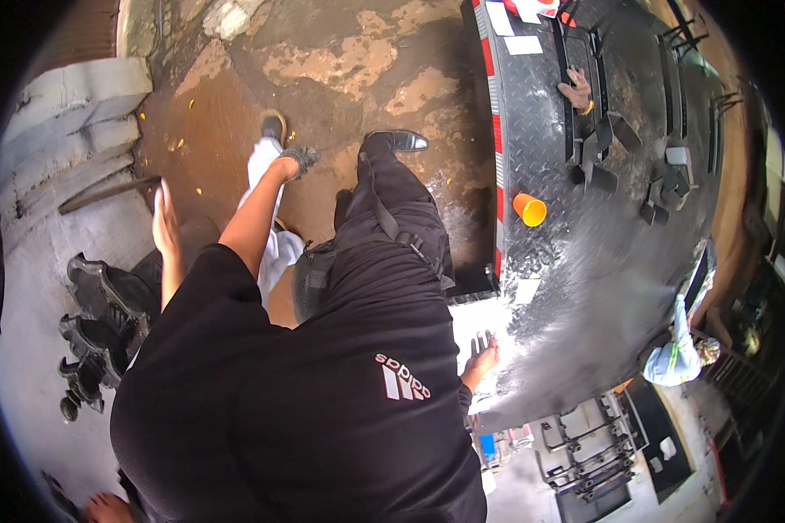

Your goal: The person smooths a white substance on a metal surface using their hand. They repeatedly rub and press the material to flatten it, while another person works nearby on the same surface.

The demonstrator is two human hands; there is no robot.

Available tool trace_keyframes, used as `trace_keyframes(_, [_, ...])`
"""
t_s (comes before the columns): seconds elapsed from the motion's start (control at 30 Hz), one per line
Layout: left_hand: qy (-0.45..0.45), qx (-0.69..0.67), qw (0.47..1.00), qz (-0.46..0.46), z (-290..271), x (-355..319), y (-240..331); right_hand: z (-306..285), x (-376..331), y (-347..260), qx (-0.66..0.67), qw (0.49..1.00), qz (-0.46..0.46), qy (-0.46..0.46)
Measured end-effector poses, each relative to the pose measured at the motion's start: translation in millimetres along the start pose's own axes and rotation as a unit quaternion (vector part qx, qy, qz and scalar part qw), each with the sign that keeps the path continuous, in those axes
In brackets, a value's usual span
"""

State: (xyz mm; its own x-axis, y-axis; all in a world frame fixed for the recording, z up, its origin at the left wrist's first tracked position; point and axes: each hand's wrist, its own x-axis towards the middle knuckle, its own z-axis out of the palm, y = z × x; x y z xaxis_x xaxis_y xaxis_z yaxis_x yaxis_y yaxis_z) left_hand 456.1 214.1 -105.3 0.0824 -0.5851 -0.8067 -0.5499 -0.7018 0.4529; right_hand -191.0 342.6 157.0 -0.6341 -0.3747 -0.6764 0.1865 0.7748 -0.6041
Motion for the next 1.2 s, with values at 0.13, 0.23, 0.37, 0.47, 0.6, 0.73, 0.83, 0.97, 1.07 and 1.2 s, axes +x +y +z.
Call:
trace_keyframes(0.13, [-0.023,-0.016,0.999,-0.028,23,-9,7,3,20,-24,-0.006,0.998,-0.027,0.051])
trace_keyframes(0.23, [-0.009,-0.026,0.998,-0.064,21,-23,-19,16,39,-31,0.011,0.999,-0.049,0.0])
trace_keyframes(0.37, [0.015,-0.026,0.998,-0.06,12,-23,-21,33,49,-26,0.0,0.999,-0.048,0.0])
trace_keyframes(0.47, [0.051,0.011,0.997,-0.063,-7,-30,-56,70,23,-16,0.024,0.999,-0.029,0.034])
trace_keyframes(0.6, [0.099,0.026,0.995,-0.009,-41,-52,-50,67,39,10,0.07,0.997,-0.03,0.004])
trace_keyframes(0.73, [0.102,-0.016,0.994,0.047,-79,-118,-10,65,57,48,0.108,0.994,-0.021,-0.016])
trace_keyframes(0.83, [0.063,0.001,0.997,-0.038,-102,-152,-2,63,66,77,0.127,0.991,-0.011,-0.034])
trace_keyframes(0.97, [0.064,0.217,0.974,0.026,-120,-145,-54,77,74,123,0.158,0.986,0.007,-0.058])
trace_keyframes(1.07, [-0.012,0.165,0.985,-0.057,-122,-144,-53,80,76,159,0.173,0.983,0.019,-0.055])
trace_keyframes(1.2, [0.059,0.113,0.989,-0.08,-125,-138,-27,87,74,224,0.188,0.979,0.055,-0.056])
